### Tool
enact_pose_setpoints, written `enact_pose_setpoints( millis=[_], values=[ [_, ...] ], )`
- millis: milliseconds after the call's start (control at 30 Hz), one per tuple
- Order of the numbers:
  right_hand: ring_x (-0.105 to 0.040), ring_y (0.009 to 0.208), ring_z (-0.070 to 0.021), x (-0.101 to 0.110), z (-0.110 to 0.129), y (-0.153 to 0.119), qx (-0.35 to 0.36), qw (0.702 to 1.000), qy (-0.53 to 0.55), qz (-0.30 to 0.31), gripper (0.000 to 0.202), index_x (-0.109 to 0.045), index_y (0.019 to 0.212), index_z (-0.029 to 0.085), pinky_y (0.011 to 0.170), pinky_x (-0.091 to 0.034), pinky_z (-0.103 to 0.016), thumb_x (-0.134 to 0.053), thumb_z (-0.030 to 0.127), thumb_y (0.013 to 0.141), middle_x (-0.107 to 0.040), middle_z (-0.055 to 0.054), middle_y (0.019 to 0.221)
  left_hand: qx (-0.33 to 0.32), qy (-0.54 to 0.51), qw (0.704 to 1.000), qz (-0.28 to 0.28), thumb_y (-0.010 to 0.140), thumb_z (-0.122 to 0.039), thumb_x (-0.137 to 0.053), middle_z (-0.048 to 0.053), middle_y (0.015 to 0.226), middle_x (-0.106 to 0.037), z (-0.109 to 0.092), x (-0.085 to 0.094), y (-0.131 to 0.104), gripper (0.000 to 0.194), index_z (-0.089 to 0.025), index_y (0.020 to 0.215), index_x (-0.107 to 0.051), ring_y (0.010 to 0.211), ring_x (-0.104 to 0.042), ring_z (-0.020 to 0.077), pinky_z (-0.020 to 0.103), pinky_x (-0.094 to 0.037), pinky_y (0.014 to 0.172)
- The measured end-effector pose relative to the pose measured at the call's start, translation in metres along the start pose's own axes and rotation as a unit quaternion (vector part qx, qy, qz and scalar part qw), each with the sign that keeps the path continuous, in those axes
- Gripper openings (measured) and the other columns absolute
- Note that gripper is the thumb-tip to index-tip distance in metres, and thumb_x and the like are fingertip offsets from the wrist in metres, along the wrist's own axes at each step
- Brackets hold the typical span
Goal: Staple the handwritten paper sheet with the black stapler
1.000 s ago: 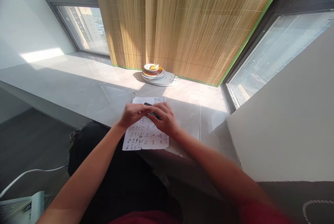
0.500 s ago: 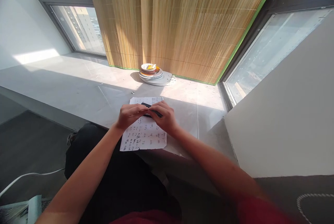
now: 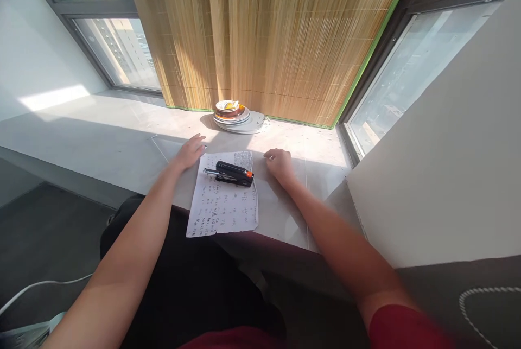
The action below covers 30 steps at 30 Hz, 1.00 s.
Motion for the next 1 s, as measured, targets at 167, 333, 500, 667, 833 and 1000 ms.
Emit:
enact_pose_setpoints(
  millis=[167, 333, 500, 667, 833, 1000],
  values=[
    [-0.072, 0.099, -0.0245, -0.012, 0.002, -0.002, 0.006, 0.998, -0.047, 0.048, 0.044, -0.082, 0.121, 0.022, 0.094, -0.055, -0.035, -0.057, 0.009, 0.086, -0.079, -0.009, 0.109, 0.004, 0.059, 0.997, 0.057, 0.098, -0.017, -0.050, 0.007, 0.152, -0.066, 0.004, -0.012, -0.013, 0.047, -0.025, 0.139, -0.073, 0.145, -0.057, 0.0309, 0.048, -0.040, 0.125],
    [-0.061, 0.127, -0.0310, -0.019, 0.006, -0.002, 0.007, 0.988, -0.112, 0.106, 0.059, -0.067, 0.148, 0.025, 0.106, -0.050, -0.041, -0.052, 0.010, 0.093, -0.075, -0.012, 0.114, 0.056, 0.066, 0.996, -0.005, 0.093, -0.017, -0.058, 0.009, 0.118, -0.081, 0.002, 0.003, -0.022, 0.029, -0.023, 0.105, -0.084, 0.113, -0.072, 0.0301, 0.041, -0.054, 0.105],
    [-0.057, 0.129, -0.0356, -0.024, 0.001, 0.002, 0.044, 0.989, -0.099, 0.096, 0.066, -0.061, 0.152, 0.025, 0.105, -0.050, -0.052, -0.053, 0.008, 0.089, -0.074, -0.014, 0.121, 0.070, -0.006, 0.996, -0.059, 0.088, -0.020, -0.062, 0.009, 0.108, -0.081, 0.005, 0.008, -0.023, 0.022, -0.021, 0.098, -0.081, 0.085, -0.071, 0.0240, 0.039, -0.058, 0.091],
    [-0.064, 0.102, -0.0309, -0.011, 0.007, 0.002, 0.077, 0.997, 0.005, -0.017, 0.039, -0.075, 0.114, 0.021, 0.097, -0.055, -0.052, -0.054, 0.010, 0.084, -0.077, -0.011, 0.112, 0.094, -0.179, 0.970, -0.136, 0.090, -0.036, -0.071, 0.010, 0.097, -0.079, -0.001, 0.010, -0.034, 0.018, -0.020, 0.092, -0.079, 0.076, -0.068, 0.0203, 0.034, -0.058, 0.079],
    [-0.064, 0.095, -0.0269, 0.007, 0.059, -0.025, 0.136, 0.982, 0.096, -0.091, 0.021, -0.074, 0.101, 0.024, 0.085, -0.056, -0.043, -0.053, 0.024, 0.100, -0.075, -0.007, 0.098, 0.104, -0.396, 0.902, -0.137, 0.092, -0.052, -0.074, 0.009, 0.098, -0.076, -0.023, 0.006, -0.054, 0.034, -0.019, 0.094, -0.066, 0.077, -0.070, 0.0153, 0.029, -0.058, 0.072],
    [-0.069, 0.104, -0.0257, -0.016, 0.108, -0.056, 0.237, 0.958, 0.137, 0.089, 0.030, -0.071, 0.131, 0.026, 0.094, -0.058, -0.043, -0.060, 0.036, 0.105, -0.074, -0.009, 0.117, 0.081, -0.419, 0.902, -0.064, 0.100, -0.054, -0.065, -0.002, 0.068, -0.056, -0.043, 0.005, -0.060, 0.035, -0.021, 0.091, -0.062, 0.050, -0.046, 0.0094, 0.024, -0.040, 0.050]
  ],
)
Point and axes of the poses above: each hand's wrist, its own y-axis towards the middle knuckle, its own x-axis out of the back of the hand, z = x × y, the point moved 5 cm from there along y, towards the middle knuckle
